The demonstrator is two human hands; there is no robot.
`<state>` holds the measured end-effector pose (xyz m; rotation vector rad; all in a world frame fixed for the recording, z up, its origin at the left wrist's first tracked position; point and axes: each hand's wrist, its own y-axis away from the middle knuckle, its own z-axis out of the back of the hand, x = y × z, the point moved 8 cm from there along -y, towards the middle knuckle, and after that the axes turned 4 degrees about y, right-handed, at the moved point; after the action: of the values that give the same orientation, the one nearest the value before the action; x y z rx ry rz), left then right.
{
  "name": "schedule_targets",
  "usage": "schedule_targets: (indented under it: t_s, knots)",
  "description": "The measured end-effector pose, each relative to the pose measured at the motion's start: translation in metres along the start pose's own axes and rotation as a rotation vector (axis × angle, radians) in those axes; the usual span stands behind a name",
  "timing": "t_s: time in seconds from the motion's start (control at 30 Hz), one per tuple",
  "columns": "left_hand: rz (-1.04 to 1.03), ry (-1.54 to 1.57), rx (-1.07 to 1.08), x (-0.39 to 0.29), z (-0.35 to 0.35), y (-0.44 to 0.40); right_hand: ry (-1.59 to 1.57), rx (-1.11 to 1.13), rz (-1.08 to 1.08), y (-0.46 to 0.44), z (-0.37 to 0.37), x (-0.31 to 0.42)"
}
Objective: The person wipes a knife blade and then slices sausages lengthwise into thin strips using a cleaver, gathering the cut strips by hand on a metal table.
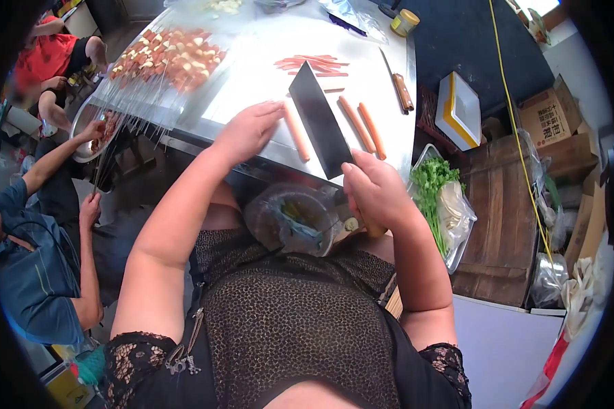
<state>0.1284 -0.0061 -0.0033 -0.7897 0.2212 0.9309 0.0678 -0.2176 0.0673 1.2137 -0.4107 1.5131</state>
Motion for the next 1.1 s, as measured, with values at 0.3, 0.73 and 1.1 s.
schedule_targets:
  t_s: [0.3,0.73,1.1]
  knots:
    - [-0.002,-0.046,0.043,0.001,-0.002,-0.001,0.108,-0.011,-0.073,-0.01,-0.012,0.008]
    - [0.035,-0.068,0.007,-0.004,0.001,-0.002,0.19,0.025,-0.066,-0.015,-0.015,0.013]
    - [0.051,-0.074,0.054,-0.004,0.0,-0.006,0.211,0.096,-0.198,-0.024,-0.005,0.032]
